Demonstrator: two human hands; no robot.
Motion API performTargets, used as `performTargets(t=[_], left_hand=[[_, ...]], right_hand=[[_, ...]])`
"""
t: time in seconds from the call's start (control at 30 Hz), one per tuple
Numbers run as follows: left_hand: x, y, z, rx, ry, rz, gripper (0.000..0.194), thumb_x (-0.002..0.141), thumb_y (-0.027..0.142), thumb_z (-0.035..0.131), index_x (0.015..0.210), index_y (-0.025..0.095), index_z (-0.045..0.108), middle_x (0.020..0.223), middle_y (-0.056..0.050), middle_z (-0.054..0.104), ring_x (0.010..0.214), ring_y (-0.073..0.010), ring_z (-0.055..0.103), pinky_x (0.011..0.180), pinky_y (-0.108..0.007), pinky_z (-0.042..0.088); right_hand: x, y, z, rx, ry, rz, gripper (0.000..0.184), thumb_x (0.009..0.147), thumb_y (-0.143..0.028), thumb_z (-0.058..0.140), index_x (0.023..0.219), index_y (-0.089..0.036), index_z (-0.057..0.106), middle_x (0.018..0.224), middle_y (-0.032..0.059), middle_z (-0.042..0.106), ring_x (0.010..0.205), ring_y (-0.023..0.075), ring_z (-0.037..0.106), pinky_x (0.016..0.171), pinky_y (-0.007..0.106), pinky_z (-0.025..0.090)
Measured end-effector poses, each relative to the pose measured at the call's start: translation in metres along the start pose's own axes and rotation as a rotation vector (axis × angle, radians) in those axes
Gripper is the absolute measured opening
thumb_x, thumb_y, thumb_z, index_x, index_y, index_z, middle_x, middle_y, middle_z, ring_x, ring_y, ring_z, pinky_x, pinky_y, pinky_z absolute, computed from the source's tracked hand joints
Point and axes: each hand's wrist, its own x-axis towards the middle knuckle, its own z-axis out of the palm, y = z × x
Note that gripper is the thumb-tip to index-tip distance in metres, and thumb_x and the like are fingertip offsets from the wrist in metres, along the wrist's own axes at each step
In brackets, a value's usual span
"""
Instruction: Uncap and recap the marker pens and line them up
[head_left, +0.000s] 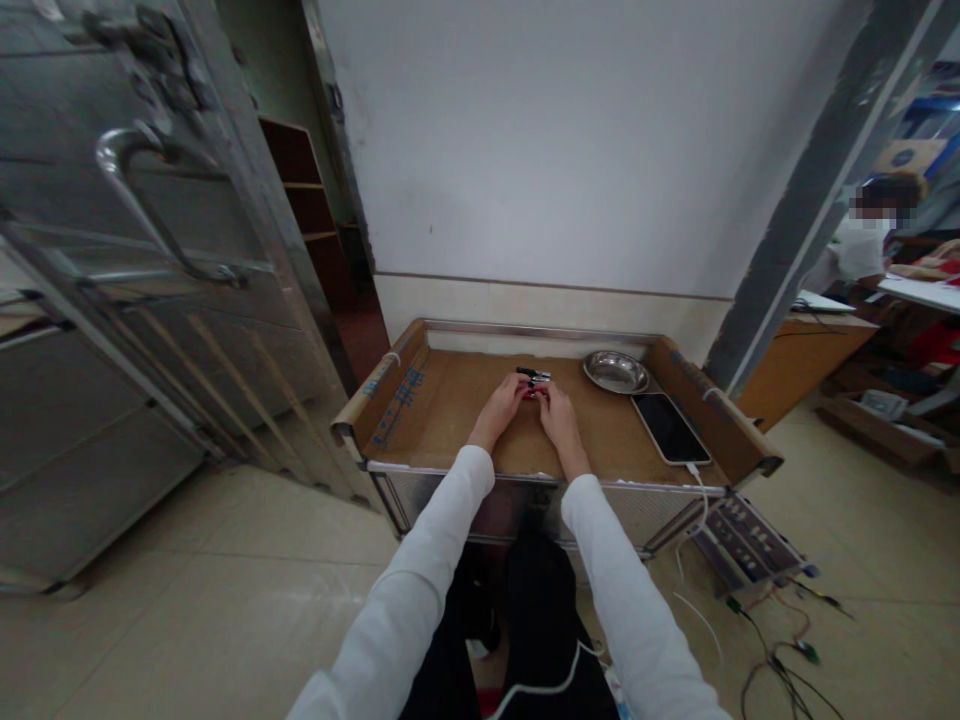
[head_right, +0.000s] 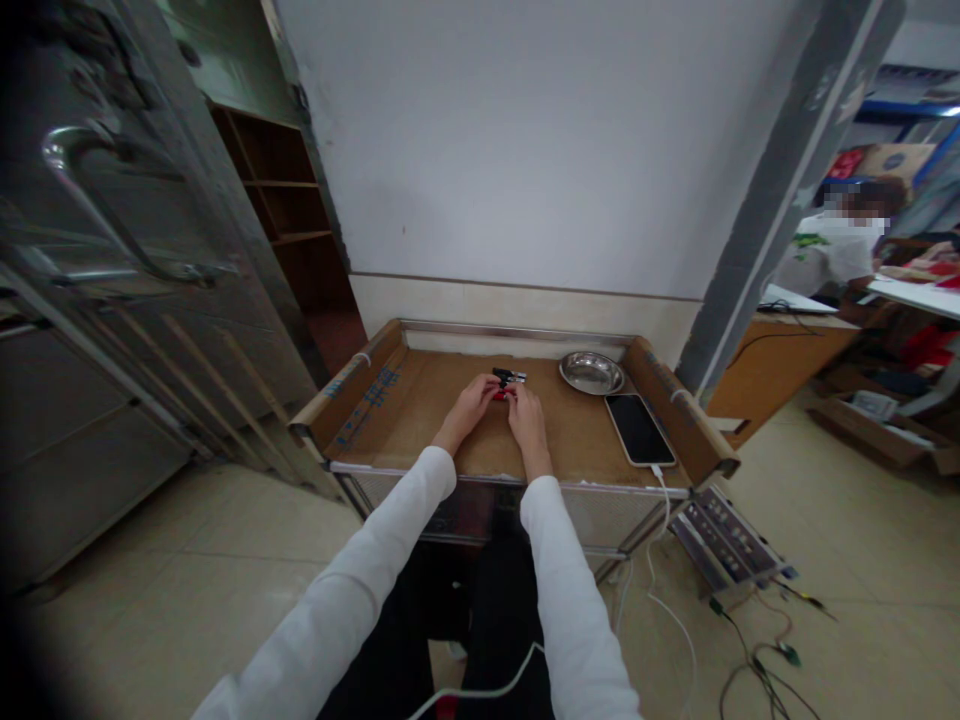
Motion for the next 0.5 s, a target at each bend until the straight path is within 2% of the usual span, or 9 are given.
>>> performTargets(t=[0.27, 0.37, 0.5], left_hand=[[-0.0015, -0.0015, 0.0033, -0.023, -0.008, 0.024, 0.019, 0.089, 0.016, 0.046, 0.108, 0.018, 0.048, 0.111, -0.010, 0.057, 0.097, -0.0153, 0.063, 0.090, -0.032, 0.052], [-0.0019, 0.0001, 0.0028, 0.025, -0.017, 0.015, 0.021, 0.089, 0.016, 0.045, 0.110, 0.017, 0.048, 0.111, -0.010, 0.058, 0.098, -0.0156, 0.063, 0.090, -0.032, 0.052], [-0.0015, 0.0038, -0.0007, 0.159, -0.028, -0.032, 0.025, 0.088, 0.013, 0.043, 0.112, 0.018, 0.050, 0.111, -0.009, 0.062, 0.102, -0.0181, 0.062, 0.092, -0.034, 0.049]], right_hand=[[0.0002, -0.0008, 0.0002, -0.015, -0.046, -0.047, 0.024, 0.091, -0.023, 0.040, 0.100, -0.019, 0.062, 0.103, 0.0089, 0.067, 0.094, 0.0187, 0.061, 0.086, 0.032, 0.046], [-0.0003, -0.0034, -0.0003, -0.060, -0.039, -0.008, 0.027, 0.094, -0.026, 0.036, 0.098, -0.018, 0.062, 0.100, 0.0093, 0.068, 0.091, 0.0189, 0.062, 0.083, 0.030, 0.046], [-0.0012, -0.0082, -0.0020, -0.141, -0.006, 0.087, 0.032, 0.097, -0.033, 0.032, 0.099, -0.016, 0.059, 0.093, 0.0101, 0.069, 0.080, 0.0188, 0.064, 0.072, 0.027, 0.044]])
